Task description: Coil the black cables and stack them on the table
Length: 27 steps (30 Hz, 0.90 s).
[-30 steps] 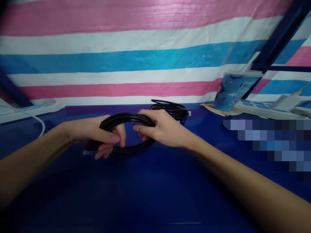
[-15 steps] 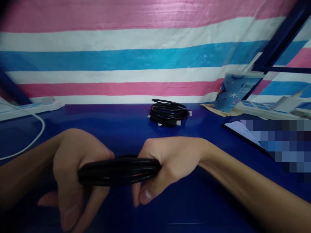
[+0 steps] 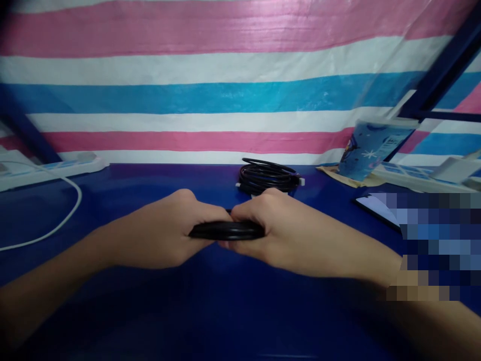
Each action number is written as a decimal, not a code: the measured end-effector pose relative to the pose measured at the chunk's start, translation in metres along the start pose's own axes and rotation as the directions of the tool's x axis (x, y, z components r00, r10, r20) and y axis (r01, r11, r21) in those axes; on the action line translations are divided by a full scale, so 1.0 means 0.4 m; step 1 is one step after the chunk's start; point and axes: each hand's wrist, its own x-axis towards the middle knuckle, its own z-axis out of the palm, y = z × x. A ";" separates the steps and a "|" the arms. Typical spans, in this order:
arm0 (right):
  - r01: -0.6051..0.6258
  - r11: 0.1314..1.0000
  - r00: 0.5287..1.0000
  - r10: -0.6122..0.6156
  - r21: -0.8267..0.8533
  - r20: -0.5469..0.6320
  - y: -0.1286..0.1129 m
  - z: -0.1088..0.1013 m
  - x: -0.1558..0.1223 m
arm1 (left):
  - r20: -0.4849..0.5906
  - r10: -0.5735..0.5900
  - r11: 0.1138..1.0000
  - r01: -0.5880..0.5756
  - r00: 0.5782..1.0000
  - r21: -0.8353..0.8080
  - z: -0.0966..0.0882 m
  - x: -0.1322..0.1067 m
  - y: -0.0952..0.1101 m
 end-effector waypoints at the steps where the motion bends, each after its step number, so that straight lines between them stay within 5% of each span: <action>1: 0.005 1.000 1.000 -0.005 -0.021 -0.015 -0.004 0.002 0.001 | -0.023 0.027 0.999 -0.026 0.999 0.030 0.001 -0.002 -0.004; 5: 0.149 0.976 0.977 -0.170 -0.161 -0.131 -0.007 0.007 0.000 | -0.092 0.146 0.975 -0.127 0.985 0.181 0.010 -0.003 -0.039; 10: 0.226 0.806 0.838 -0.447 -0.547 -0.313 0.013 0.019 0.000 | -0.343 0.130 0.954 -0.023 0.930 0.300 0.014 0.010 -0.105; 14: -0.018 0.767 0.791 -0.382 -0.642 -0.478 0.054 -0.015 0.004 | -0.422 0.071 0.958 0.055 0.904 0.281 0.003 0.000 -0.161; 19: -0.423 0.730 0.656 -0.161 -0.536 -0.737 0.124 -0.141 0.052 | -0.446 -0.105 0.943 0.231 0.889 0.238 0.008 -0.013 -0.217; 22: -0.427 0.727 0.713 -0.095 -0.538 -0.695 0.175 -0.172 0.112 | -0.286 -0.127 0.949 0.200 0.950 0.243 0.026 -0.014 -0.236; 27: -0.280 0.776 0.918 0.043 -0.565 -0.395 0.238 -0.099 0.164 | -0.122 -0.160 0.969 0.179 0.980 0.172 0.049 -0.016 -0.247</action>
